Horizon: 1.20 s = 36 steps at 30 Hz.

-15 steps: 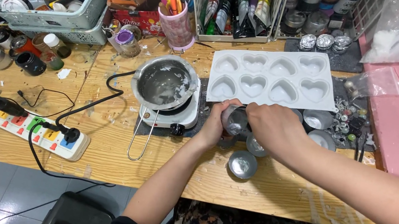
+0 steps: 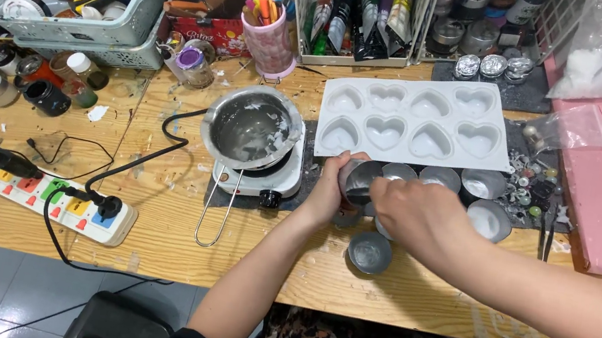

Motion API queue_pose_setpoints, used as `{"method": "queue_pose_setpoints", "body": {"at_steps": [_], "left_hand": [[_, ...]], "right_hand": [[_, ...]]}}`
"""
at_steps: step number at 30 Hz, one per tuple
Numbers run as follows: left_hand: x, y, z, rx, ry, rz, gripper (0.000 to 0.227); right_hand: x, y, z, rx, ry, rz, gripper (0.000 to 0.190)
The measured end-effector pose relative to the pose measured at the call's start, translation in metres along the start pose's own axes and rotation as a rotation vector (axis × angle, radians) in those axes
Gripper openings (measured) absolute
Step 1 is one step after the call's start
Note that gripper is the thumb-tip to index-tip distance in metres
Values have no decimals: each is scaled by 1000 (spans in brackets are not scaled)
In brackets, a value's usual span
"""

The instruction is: Scooping wax flakes from a bowl into small metal tins using a spoon.

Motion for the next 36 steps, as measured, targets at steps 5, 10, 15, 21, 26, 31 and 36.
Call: {"method": "queue_pose_setpoints", "body": {"at_steps": [5,10,15,21,26,31,36], "left_hand": [[-17,22,-8,-35,-27,80,52],[0,4,2,-43,22,136,54],[4,-10,14,19,-298,-215,51],[13,-27,27,25,-488,-528,52],[7,-16,23,-11,-588,-541,55],[-3,-7,15,-38,-475,-285,55],[-3,-5,10,-94,-223,105,62]], "right_hand": [[-7,2,-4,15,-20,211,6],[1,16,-5,71,-72,315,8],[6,16,-7,-303,-173,3,10],[14,0,-14,-343,-199,-205,15],[19,-38,-19,-387,-216,-537,37],[22,14,-24,-839,-410,-951,45],[35,-17,-4,-29,-136,-612,30]]}}
Point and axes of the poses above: each hand's wrist, its own z-axis away from the middle knuckle, its own y-axis out of the back of the hand, x = y × z, the point moved 1 cm from there along -z, towards the middle knuckle, and after that the axes turned 14 degrees about z, right-handed, at the moved point
